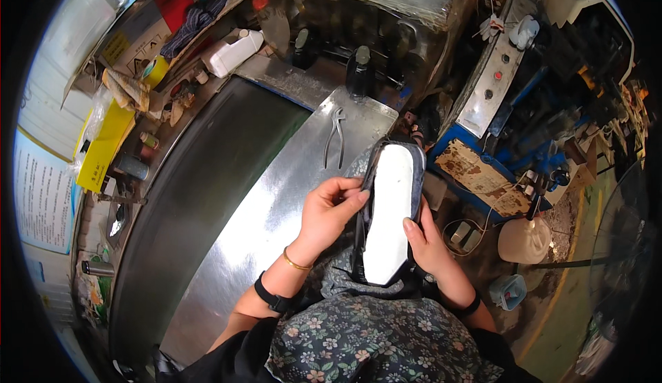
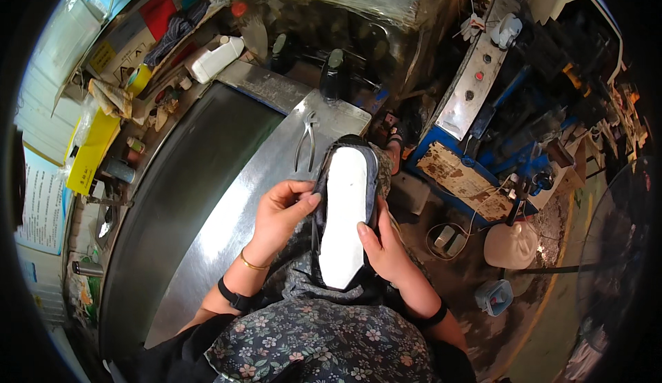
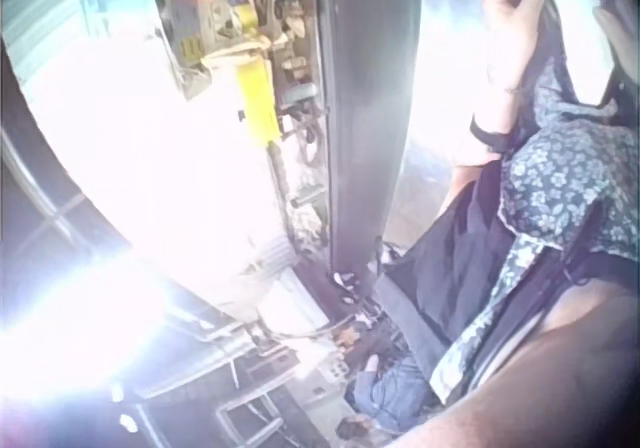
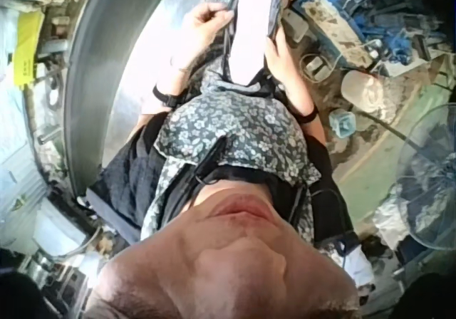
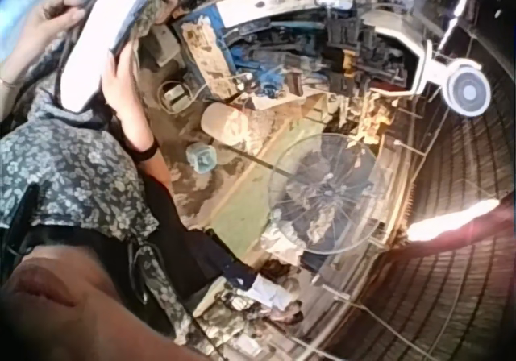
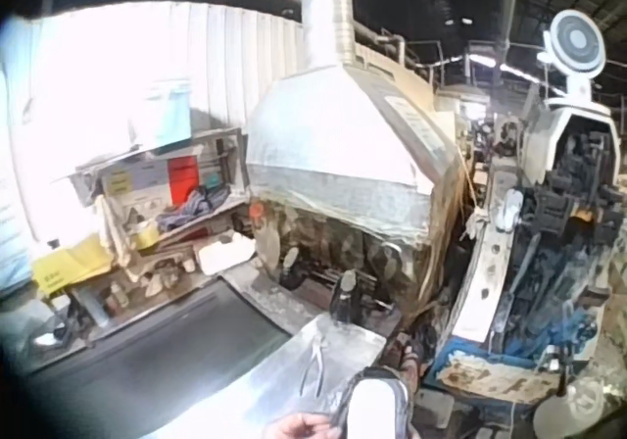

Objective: The recorder is assembling shoe components and inspecting them at a factory workstation.

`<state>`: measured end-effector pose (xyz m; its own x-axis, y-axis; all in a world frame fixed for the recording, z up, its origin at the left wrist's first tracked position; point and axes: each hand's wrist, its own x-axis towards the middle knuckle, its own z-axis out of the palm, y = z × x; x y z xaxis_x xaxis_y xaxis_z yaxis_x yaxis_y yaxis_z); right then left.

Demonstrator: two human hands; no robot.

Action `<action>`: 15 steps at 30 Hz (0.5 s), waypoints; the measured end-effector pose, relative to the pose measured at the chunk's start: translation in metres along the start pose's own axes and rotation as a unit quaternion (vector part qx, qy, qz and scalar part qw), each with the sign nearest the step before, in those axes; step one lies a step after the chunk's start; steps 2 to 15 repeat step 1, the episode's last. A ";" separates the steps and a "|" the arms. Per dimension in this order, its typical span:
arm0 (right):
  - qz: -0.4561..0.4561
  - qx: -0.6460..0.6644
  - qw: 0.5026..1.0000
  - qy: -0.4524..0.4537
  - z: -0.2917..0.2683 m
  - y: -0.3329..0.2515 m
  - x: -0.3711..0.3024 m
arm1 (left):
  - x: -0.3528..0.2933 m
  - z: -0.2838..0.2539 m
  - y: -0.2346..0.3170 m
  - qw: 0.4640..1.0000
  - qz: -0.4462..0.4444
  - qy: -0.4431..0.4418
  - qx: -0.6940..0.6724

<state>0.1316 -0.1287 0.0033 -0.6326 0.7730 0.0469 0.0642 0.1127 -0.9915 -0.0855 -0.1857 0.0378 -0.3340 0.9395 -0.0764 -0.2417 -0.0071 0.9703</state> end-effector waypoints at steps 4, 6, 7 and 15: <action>0.011 0.021 1.000 -0.016 0.000 -0.006 0.002 | 0.003 -0.008 -0.002 0.999 -0.030 -0.008 -0.021; 0.011 0.021 1.000 -0.016 0.000 -0.006 0.002 | 0.003 -0.008 -0.002 0.999 -0.030 -0.008 -0.021; 0.011 0.021 1.000 -0.016 0.000 -0.006 0.002 | 0.003 -0.008 -0.002 0.999 -0.030 -0.008 -0.021; 0.011 0.021 1.000 -0.016 0.000 -0.006 0.002 | 0.003 -0.008 -0.002 0.999 -0.030 -0.008 -0.021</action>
